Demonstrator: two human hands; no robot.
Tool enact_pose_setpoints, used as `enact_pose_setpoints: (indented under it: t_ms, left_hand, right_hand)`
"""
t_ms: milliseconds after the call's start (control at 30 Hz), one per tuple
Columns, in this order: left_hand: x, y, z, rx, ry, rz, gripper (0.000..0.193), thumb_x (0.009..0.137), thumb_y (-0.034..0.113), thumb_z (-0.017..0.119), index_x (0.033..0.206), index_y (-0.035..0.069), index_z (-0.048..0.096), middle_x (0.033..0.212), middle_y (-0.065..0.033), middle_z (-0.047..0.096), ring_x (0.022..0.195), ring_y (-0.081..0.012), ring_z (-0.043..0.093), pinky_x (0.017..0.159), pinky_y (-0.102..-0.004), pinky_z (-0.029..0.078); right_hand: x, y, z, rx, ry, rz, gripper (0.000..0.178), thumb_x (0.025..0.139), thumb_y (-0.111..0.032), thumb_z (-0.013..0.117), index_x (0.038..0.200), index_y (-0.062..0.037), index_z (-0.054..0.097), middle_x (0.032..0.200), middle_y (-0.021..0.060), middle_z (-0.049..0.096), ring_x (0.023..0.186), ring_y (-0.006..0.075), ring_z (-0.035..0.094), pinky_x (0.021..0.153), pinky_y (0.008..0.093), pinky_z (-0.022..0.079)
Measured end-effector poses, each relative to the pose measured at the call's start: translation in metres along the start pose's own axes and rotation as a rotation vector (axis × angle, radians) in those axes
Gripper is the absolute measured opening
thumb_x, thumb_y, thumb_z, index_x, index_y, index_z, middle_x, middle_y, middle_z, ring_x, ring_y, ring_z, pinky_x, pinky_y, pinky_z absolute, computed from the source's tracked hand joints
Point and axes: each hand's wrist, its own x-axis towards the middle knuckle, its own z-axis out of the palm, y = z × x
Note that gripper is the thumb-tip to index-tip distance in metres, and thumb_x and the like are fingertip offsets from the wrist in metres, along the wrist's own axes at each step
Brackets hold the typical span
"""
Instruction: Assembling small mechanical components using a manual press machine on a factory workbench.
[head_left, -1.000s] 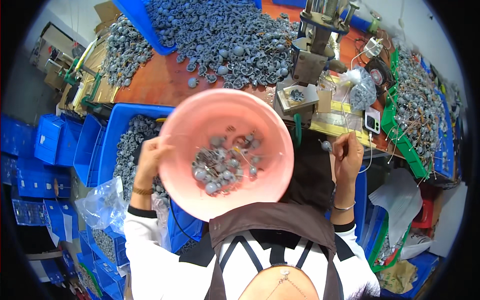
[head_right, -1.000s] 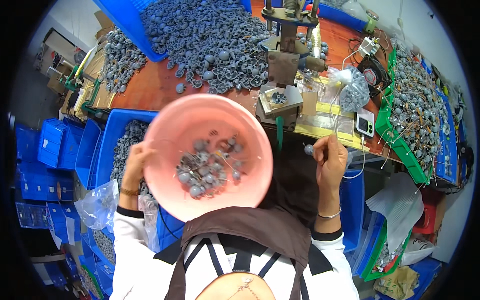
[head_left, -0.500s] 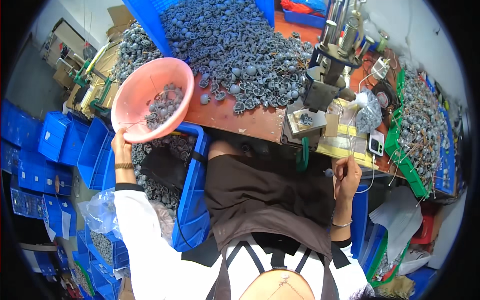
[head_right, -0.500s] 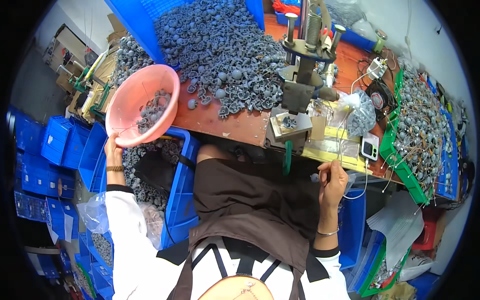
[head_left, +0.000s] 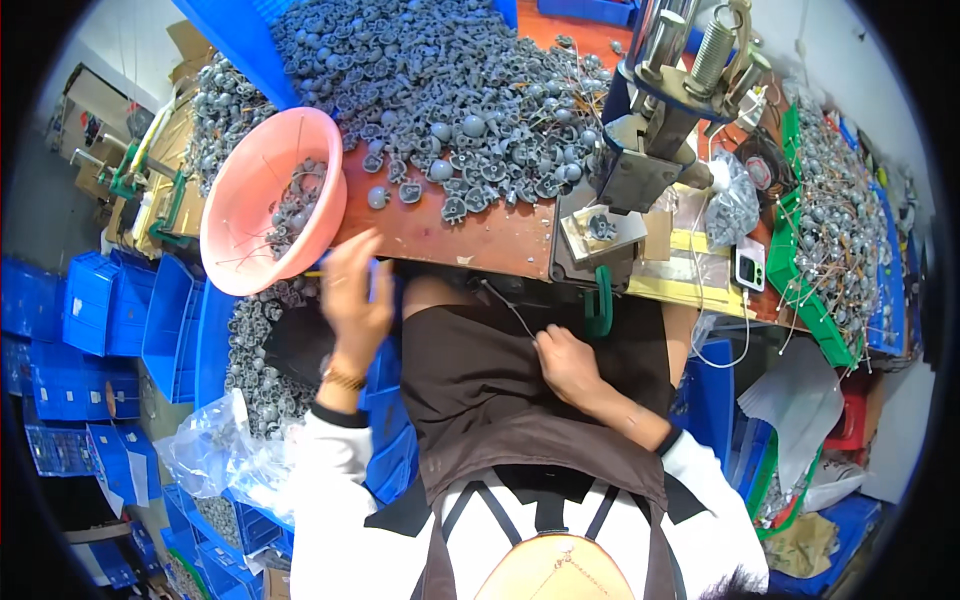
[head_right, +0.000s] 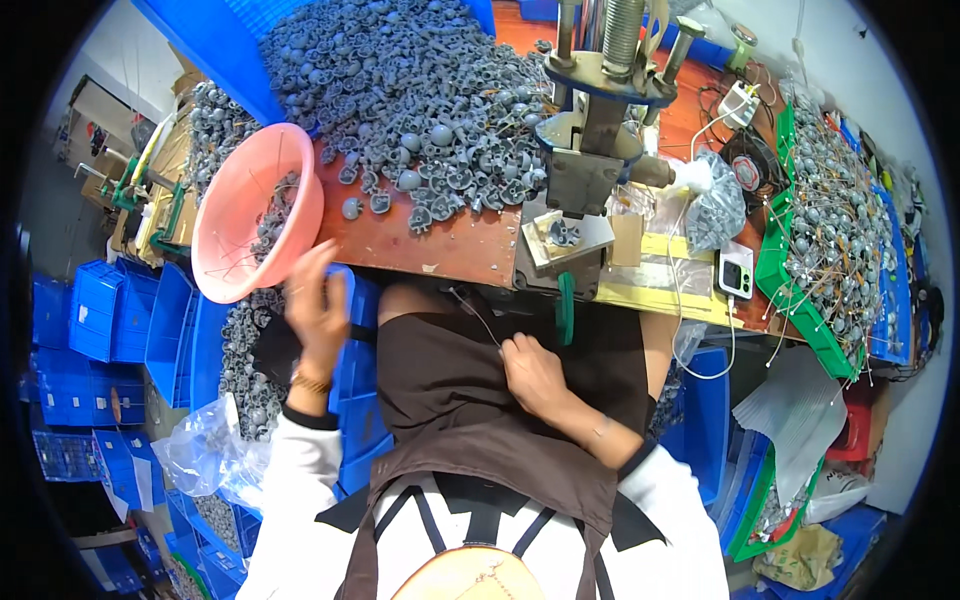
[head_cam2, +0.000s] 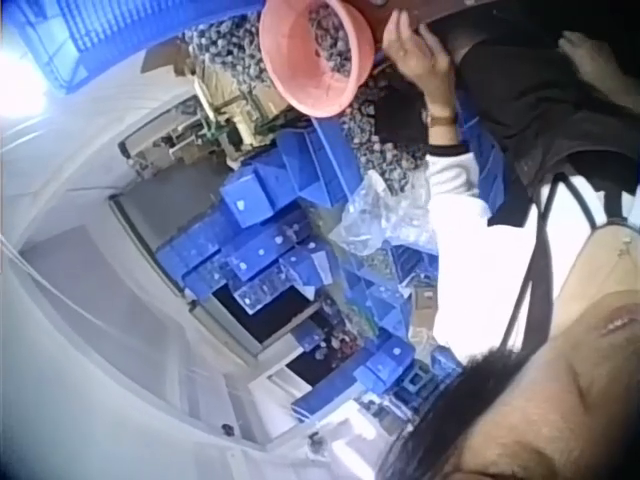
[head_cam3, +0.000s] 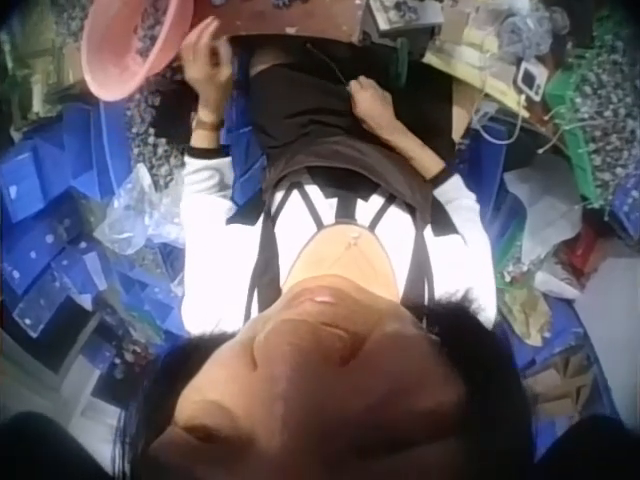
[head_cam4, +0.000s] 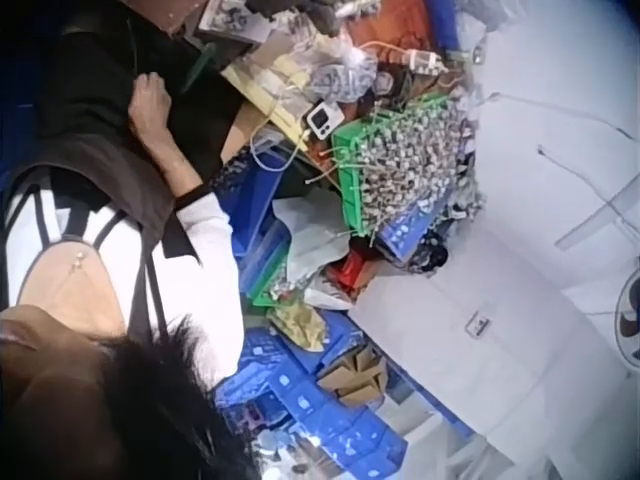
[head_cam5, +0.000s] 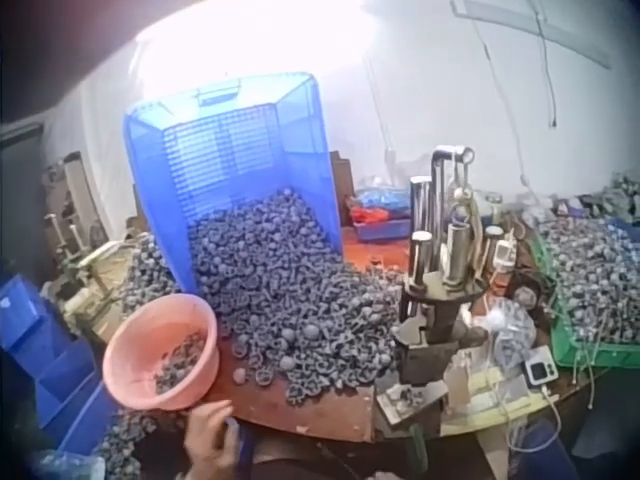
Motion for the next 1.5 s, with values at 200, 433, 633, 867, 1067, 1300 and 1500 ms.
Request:
enact_pose_setpoints:
  t_ms: [200, 433, 633, 867, 1067, 1300, 1500]
  left_hand:
    - [0.053, -0.071, 0.141, -0.026, -0.02, -0.185, 0.057, 0.09, 0.03, 0.057, 0.132, -0.005, 0.04, 0.136, -0.0281, 0.038, 0.127, -0.0416, 0.035, 0.107, -0.0452, 0.028]
    - [0.071, -0.196, 0.167, 0.195, 0.033, -0.439, 0.073, 0.091, 0.049, 0.05, 0.137, -0.005, 0.034, 0.141, -0.0316, 0.03, 0.133, -0.0435, 0.026, 0.111, -0.045, 0.019]
    - [0.084, -0.198, 0.176, -0.163, -0.006, -0.59, 0.053, 0.094, 0.036, 0.051, 0.125, -0.007, 0.048, 0.127, -0.0246, 0.051, 0.12, -0.0376, 0.046, 0.105, -0.041, 0.033]
    - [0.071, -0.164, 0.162, -0.103, 0.004, -0.522, 0.048, 0.096, 0.029, 0.047, 0.128, -0.007, 0.047, 0.131, -0.0245, 0.048, 0.124, -0.0368, 0.043, 0.106, -0.0404, 0.032]
    - [0.069, -0.173, 0.176, -0.119, 0.008, -0.482, 0.055, 0.096, 0.037, 0.044, 0.129, -0.007, 0.046, 0.133, -0.0265, 0.045, 0.125, -0.0399, 0.042, 0.106, -0.0418, 0.031]
    - [0.087, -0.124, 0.205, 0.129, -0.038, -0.53, 0.07, 0.093, 0.055, 0.037, 0.135, -0.001, 0.041, 0.138, -0.0319, 0.037, 0.125, -0.0446, 0.039, 0.106, -0.0497, 0.028]
    - [0.078, -0.131, 0.19, -0.077, 0.268, -0.374, 0.045, 0.094, 0.03, 0.046, 0.12, -0.006, 0.053, 0.119, -0.0318, 0.053, 0.112, -0.0451, 0.048, 0.095, -0.047, 0.038]
  right_hand:
    - [-0.002, 0.269, 0.303, 0.205, -0.231, 0.264, 0.021, 0.084, -0.018, 0.053, 0.096, -0.0033, 0.062, 0.099, 0.0188, 0.06, 0.09, 0.0357, 0.06, 0.077, 0.0442, 0.049]
    - [-0.058, 0.217, 0.265, 0.191, -0.672, 0.046, 0.034, 0.088, -0.027, 0.052, 0.106, -0.0029, 0.066, 0.114, 0.0153, 0.062, 0.106, 0.0287, 0.058, 0.09, 0.041, 0.044]
    - [-0.045, 0.247, 0.212, 0.218, -0.928, 0.295, 0.033, 0.086, -0.03, 0.051, 0.103, -0.0069, 0.068, 0.11, 0.0155, 0.064, 0.104, 0.0295, 0.06, 0.088, 0.0402, 0.045]
    - [-0.004, 0.104, -0.016, 0.292, -1.086, 0.613, 0.033, 0.085, -0.033, 0.051, 0.1, -0.0115, 0.07, 0.104, 0.0157, 0.066, 0.101, 0.0304, 0.062, 0.086, 0.0392, 0.047]
    - [-0.02, 0.086, 0.003, 0.116, -0.56, 0.658, 0.032, 0.089, -0.029, 0.045, 0.098, -0.0079, 0.067, 0.095, 0.0145, 0.067, 0.092, 0.0294, 0.063, 0.084, 0.0386, 0.048]
    - [-0.02, 0.112, 0.02, 0.71, -0.099, 0.38, 0.028, 0.091, -0.022, 0.049, 0.106, -0.0019, 0.06, 0.103, 0.0127, 0.064, 0.097, 0.0237, 0.061, 0.083, 0.035, 0.048]
    - [-0.04, 0.146, 0.055, 1.947, 0.44, 0.96, 0.039, 0.1, -0.024, 0.035, 0.097, 0.0017, 0.063, 0.084, 0.0132, 0.066, 0.087, 0.025, 0.063, 0.085, 0.0328, 0.048]
